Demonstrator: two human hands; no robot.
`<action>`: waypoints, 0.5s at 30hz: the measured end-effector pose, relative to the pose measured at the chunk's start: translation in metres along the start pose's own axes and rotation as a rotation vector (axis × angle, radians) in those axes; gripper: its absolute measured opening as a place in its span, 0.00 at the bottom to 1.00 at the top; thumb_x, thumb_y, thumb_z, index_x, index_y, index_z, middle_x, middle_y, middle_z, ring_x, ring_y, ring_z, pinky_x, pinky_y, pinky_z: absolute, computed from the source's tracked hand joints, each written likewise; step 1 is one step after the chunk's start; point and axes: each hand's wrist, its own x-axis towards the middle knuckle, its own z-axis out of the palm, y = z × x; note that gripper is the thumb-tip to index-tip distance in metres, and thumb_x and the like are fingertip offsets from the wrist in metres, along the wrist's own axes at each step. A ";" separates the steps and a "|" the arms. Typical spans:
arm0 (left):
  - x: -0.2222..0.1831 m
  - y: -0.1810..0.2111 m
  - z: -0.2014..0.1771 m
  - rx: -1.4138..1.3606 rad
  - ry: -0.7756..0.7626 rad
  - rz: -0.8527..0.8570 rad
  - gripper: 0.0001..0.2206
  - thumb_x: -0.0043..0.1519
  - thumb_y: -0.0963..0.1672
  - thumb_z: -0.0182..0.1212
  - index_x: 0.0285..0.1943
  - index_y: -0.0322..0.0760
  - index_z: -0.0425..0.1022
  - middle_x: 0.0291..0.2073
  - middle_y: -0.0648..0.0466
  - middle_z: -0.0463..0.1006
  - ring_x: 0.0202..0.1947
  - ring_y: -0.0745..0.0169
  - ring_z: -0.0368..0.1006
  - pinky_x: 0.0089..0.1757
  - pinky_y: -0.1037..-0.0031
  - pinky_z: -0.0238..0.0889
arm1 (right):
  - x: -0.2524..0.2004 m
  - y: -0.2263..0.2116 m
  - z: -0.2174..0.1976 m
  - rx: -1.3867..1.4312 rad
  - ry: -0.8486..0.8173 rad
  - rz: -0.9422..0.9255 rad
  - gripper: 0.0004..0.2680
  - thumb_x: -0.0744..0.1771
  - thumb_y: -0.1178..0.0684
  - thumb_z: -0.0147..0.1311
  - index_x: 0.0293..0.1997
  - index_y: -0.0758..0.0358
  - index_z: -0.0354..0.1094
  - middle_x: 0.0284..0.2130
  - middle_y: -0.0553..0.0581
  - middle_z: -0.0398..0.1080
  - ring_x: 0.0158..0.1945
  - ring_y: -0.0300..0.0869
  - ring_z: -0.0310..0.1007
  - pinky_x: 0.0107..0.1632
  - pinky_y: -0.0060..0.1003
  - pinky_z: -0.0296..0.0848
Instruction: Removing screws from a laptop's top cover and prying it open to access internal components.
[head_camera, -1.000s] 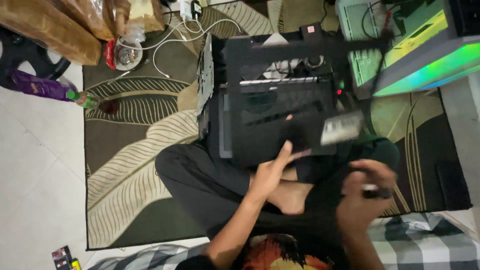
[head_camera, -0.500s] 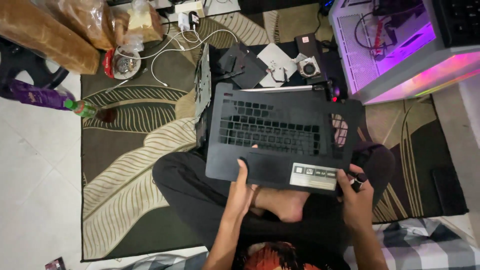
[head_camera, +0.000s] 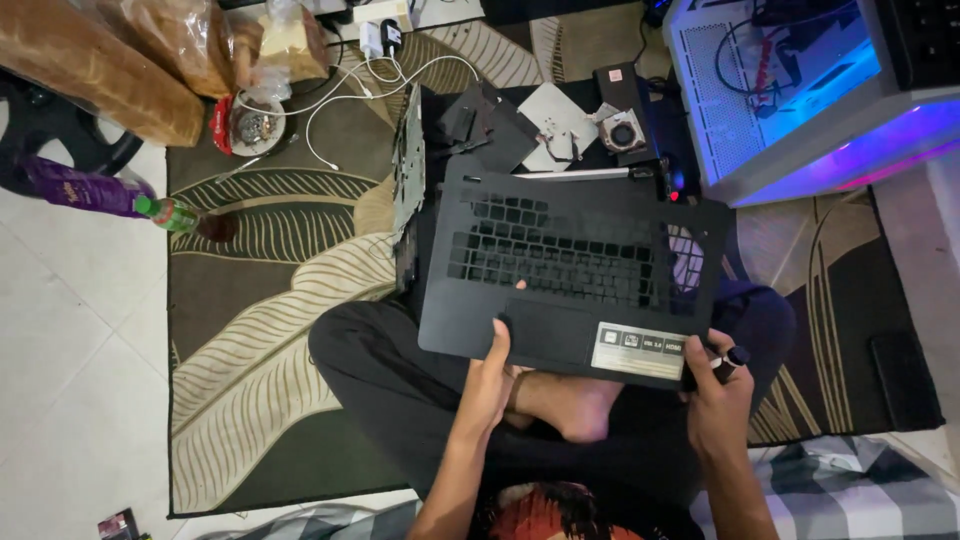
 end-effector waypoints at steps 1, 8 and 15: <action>0.001 0.000 0.000 0.001 0.001 -0.001 0.30 0.69 0.54 0.42 0.80 0.42 0.49 0.75 0.43 0.56 0.72 0.43 0.58 0.66 0.53 0.59 | -0.001 -0.003 0.000 0.000 0.000 0.002 0.07 0.71 0.48 0.54 0.51 0.58 0.68 0.30 0.50 0.70 0.28 0.32 0.66 0.23 0.24 0.62; 0.010 -0.020 0.004 0.042 0.215 -0.027 0.34 0.63 0.47 0.58 0.79 0.41 0.50 0.72 0.48 0.62 0.70 0.54 0.61 0.65 0.65 0.56 | -0.003 -0.005 0.007 -0.022 -0.075 0.060 0.11 0.71 0.47 0.51 0.57 0.59 0.64 0.42 0.57 0.72 0.39 0.42 0.73 0.33 0.32 0.71; 0.013 -0.017 0.009 -0.045 0.137 0.034 0.34 0.65 0.44 0.57 0.81 0.48 0.47 0.75 0.50 0.58 0.71 0.53 0.60 0.65 0.64 0.59 | -0.003 0.001 0.011 -0.006 -0.061 -0.016 0.08 0.71 0.47 0.53 0.52 0.57 0.66 0.33 0.51 0.71 0.30 0.35 0.70 0.25 0.27 0.66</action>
